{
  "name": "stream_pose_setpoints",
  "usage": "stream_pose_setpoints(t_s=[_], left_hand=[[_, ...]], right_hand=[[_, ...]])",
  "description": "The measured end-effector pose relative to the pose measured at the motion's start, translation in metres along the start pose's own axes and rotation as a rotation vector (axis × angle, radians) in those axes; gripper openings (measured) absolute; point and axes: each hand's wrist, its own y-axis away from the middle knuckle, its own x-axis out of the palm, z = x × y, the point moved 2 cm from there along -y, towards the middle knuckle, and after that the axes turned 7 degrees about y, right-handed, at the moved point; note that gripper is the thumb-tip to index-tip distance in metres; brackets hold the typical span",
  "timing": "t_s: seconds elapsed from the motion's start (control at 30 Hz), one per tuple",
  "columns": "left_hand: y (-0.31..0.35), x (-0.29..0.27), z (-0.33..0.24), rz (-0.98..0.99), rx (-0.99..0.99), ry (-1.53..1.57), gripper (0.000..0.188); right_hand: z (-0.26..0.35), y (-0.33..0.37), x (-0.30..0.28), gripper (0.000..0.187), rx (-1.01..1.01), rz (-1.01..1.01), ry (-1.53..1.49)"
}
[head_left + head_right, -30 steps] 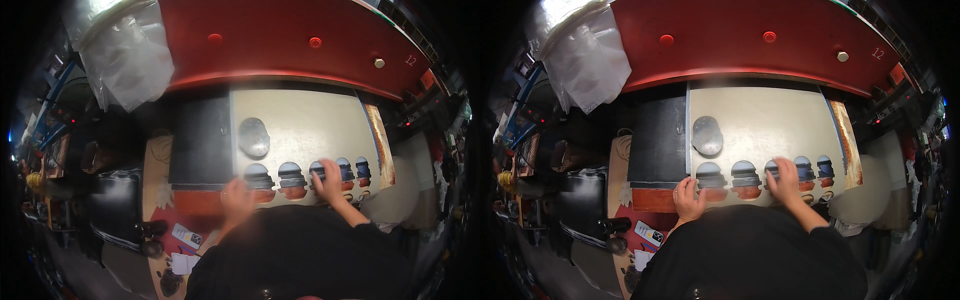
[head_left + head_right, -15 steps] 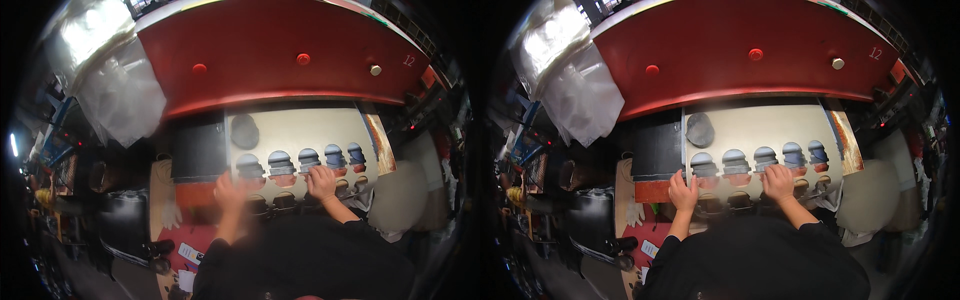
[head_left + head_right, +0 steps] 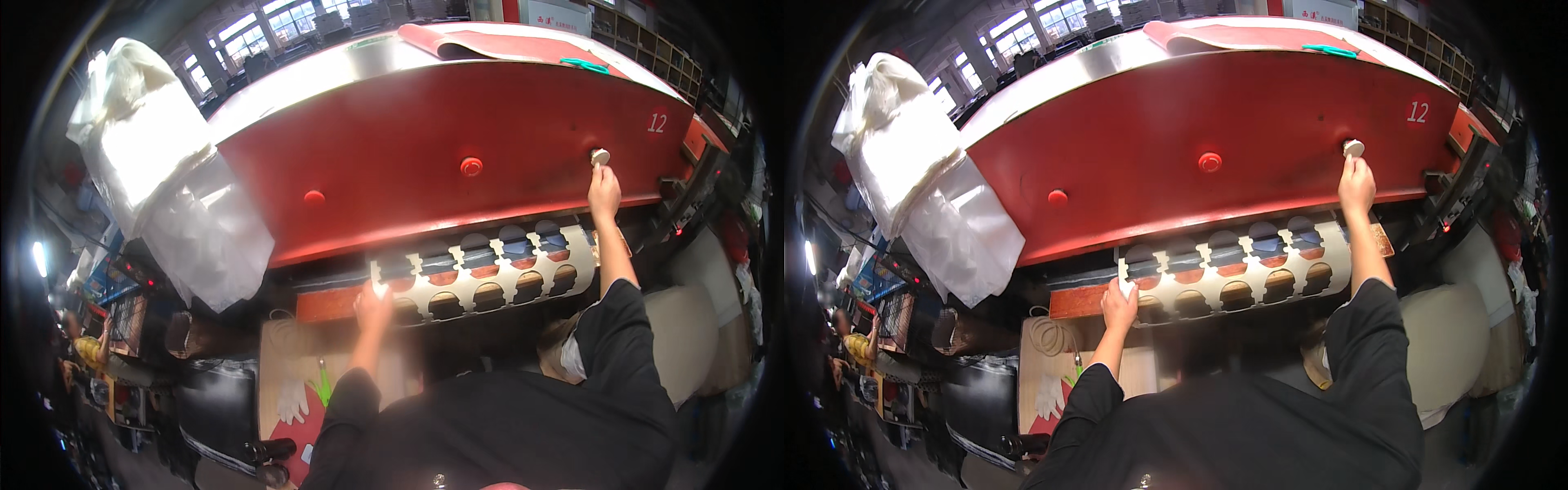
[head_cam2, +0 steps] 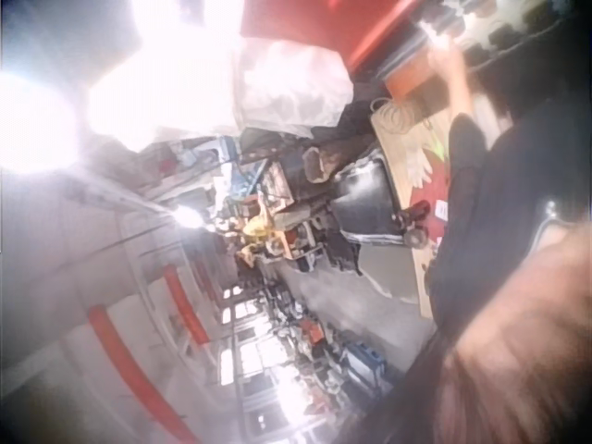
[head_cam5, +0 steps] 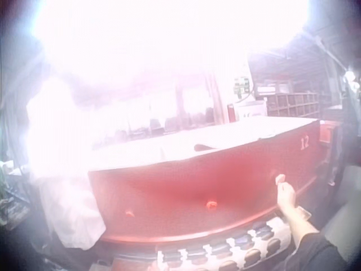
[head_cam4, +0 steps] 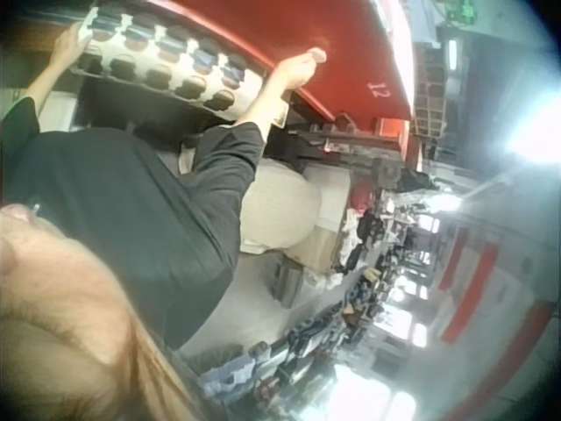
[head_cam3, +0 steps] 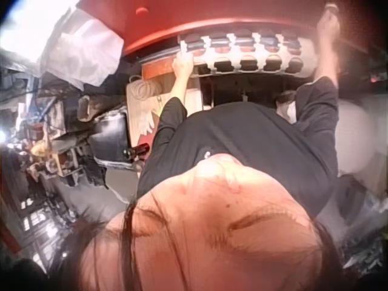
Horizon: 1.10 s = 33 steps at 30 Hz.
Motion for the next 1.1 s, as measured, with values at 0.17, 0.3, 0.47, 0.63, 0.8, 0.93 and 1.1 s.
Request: stream_pose_setpoints(t_s=[0.17, 0.3, 0.47, 0.63, 0.8, 0.93, 1.1], left_hand=[[-0.017, 0.007, -0.006, 0.023, -0.012, -0.056, 0.058], [-0.021, 0.0, -0.016, 0.045, -0.058, -0.076, 0.057], [-0.02, -0.009, -0.021, 0.085, -0.051, 0.007, 0.06], [-0.021, -0.014, -0.021, 0.155, -0.109, 0.079, 0.064], [-0.026, -0.015, -0.016, 0.119, -0.106, 0.173, 0.06], [-0.027, -0.009, -0.012, 0.103, -0.128, 0.173, 0.057], [0.007, -0.011, -0.01, 0.002, -0.051, 0.184, 0.052]], right_hand=[[-0.005, -0.04, 0.007, 0.042, -0.01, 0.298, -0.024], [0.0, -0.016, -0.001, 0.038, 0.061, 0.287, 0.016], [0.046, 0.109, 0.017, 0.022, 0.152, 0.593, -0.259], [0.134, 0.253, 0.015, 0.028, -0.688, 0.579, -0.267], [0.17, 0.291, 0.019, 0.042, -0.701, 0.695, -0.105], [0.17, 0.293, 0.024, 0.044, -0.717, 0.716, -0.037], [0.167, 0.295, -0.001, 0.044, -0.795, 0.769, 0.049]])
